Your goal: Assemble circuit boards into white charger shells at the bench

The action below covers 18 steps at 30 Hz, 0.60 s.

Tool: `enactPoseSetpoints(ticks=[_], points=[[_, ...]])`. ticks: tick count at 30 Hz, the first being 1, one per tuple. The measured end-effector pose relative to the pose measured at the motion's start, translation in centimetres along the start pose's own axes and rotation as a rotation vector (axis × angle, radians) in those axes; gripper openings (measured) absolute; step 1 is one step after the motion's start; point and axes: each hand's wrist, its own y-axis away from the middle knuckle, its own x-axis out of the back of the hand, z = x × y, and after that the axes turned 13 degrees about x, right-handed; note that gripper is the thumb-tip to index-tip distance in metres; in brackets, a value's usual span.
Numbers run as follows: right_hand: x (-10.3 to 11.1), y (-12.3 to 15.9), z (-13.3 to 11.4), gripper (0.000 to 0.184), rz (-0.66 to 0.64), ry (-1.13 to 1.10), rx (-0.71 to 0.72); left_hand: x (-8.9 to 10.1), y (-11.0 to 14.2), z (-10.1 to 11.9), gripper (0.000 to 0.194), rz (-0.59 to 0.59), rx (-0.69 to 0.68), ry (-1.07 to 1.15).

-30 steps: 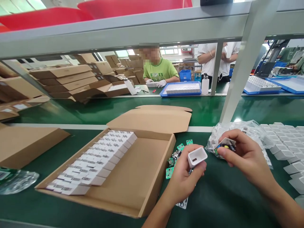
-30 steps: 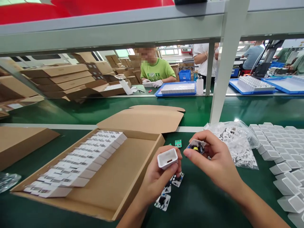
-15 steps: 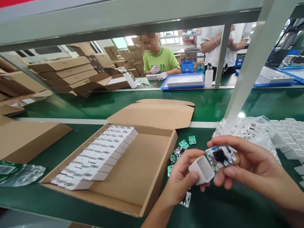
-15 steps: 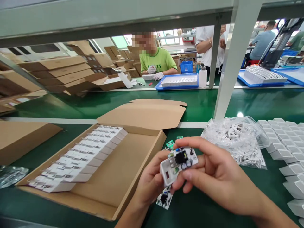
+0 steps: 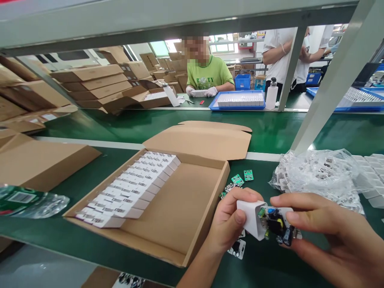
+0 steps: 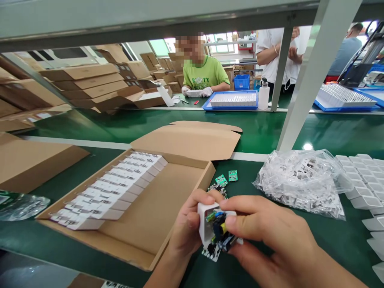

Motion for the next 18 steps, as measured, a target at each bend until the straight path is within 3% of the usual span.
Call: enactPoseSetpoints(ticks=[3, 8, 18], points=[[-0.1, 0.5, -0.2, 0.023, -0.028, 0.096, 0.029, 0.2, 0.1, -0.1, 0.036, 0.013, -0.015, -0.055], [-0.2, 2.3, -0.7, 0.034, -0.080, 0.199, 0.034, 0.5, 0.3, -0.1, 0.026, -0.063, -0.077, -0.065], [-0.4, 2.5, -0.6, 0.038, -0.079, 0.093, 0.056, 0.9, 0.0, -0.1, 0.022, -0.148, -0.159, -0.074]])
